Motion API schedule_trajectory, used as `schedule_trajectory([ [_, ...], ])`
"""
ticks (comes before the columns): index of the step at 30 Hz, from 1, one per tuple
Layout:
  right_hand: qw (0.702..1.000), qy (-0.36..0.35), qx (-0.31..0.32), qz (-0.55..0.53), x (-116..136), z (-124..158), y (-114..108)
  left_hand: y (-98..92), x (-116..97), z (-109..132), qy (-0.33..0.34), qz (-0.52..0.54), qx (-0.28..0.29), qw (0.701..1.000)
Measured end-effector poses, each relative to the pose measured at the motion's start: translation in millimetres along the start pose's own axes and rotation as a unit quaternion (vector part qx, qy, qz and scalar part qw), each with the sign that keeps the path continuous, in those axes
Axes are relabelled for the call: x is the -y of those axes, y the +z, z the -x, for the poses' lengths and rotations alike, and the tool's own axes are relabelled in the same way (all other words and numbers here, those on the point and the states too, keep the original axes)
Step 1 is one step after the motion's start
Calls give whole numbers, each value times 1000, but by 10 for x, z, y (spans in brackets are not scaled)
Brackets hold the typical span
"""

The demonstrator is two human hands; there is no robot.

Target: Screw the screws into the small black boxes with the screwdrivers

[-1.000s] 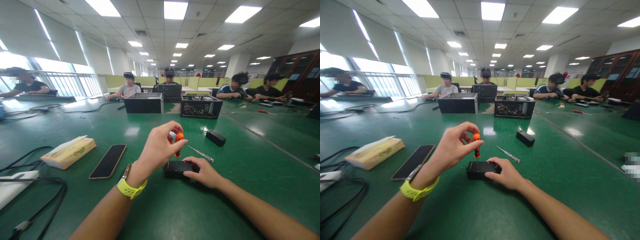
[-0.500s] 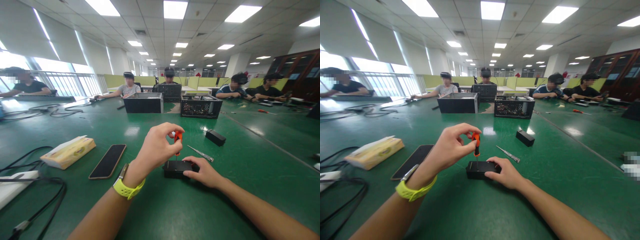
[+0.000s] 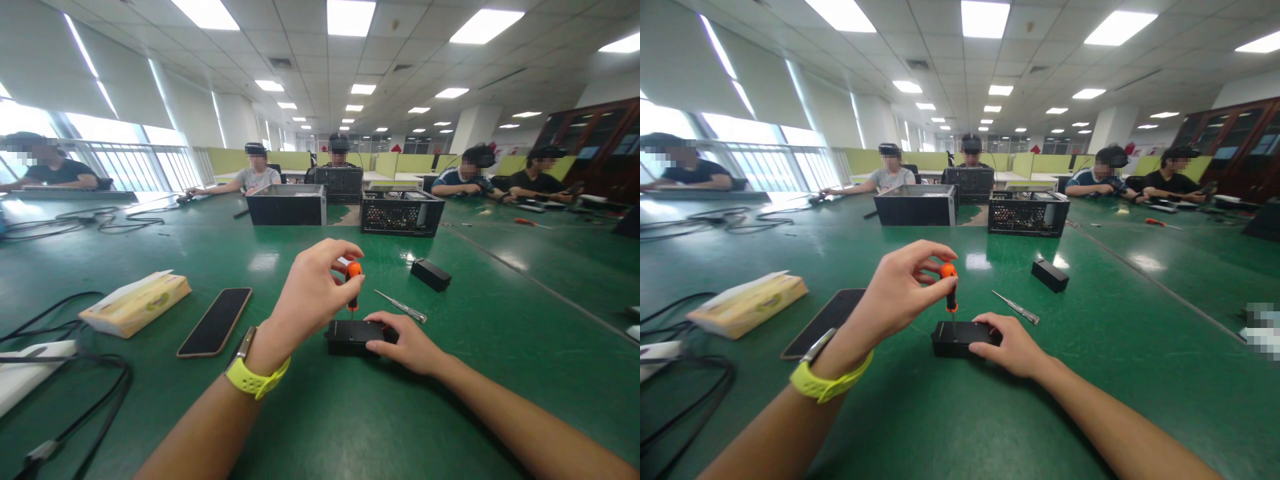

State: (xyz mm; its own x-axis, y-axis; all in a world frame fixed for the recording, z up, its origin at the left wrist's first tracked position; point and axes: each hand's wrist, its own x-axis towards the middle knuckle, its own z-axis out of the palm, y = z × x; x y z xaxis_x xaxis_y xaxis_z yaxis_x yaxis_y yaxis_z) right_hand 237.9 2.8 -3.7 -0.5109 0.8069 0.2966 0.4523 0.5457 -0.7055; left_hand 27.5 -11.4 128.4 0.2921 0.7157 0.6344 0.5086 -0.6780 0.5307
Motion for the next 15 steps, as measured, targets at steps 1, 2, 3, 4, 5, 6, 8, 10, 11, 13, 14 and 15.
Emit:
schedule_trajectory([
  [1, 1000, 2, -1, 1, -1, -1, 1, 1, 8, -2, 0, 4, -3, 1000],
  [2, 1000, 3, -1, 2, -3, -2, 1, 0, 13, -4, -2, 7, -3, 1000],
  [3, 1000, 3, -3, 4, -5, -2, 2, -3, 14, -6, -3, 8, 0, 1000],
  [4, 1000, 4, -4, 4, -6, -2, 3, -8, 12, -9, -3, 6, 4, 1000],
  [5, 1000, 4, -3, 4, -7, -2, 3, -15, 6, -12, -1, 0, 7, 1000],
  [6, 1000, 3, -3, 3, -8, -2, 3, -24, -1, -16, 2, -9, 7, 1000],
  [8, 1000, 4, -1, 2, -10, -4, 3, -43, -20, -23, 7, -37, 8, 999],
  [10, 1000, 5, -2, 3, -13, -7, 3, -59, -38, -29, 8, -60, 11, 998],
  [11, 1000, 5, -4, 5, -14, -9, 3, -64, -45, -30, 8, -65, 14, 998],
  [13, 1000, 4, -6, 8, -16, -11, 3, -65, -53, -28, 7, -64, 18, 998],
  [14, 1000, 4, -5, 8, -17, -12, 3, -63, -54, -25, 8, -60, 18, 998],
  [15, 1000, 4, -5, 8, -17, -12, 4, -59, -54, -21, 9, -57, 18, 998],
])
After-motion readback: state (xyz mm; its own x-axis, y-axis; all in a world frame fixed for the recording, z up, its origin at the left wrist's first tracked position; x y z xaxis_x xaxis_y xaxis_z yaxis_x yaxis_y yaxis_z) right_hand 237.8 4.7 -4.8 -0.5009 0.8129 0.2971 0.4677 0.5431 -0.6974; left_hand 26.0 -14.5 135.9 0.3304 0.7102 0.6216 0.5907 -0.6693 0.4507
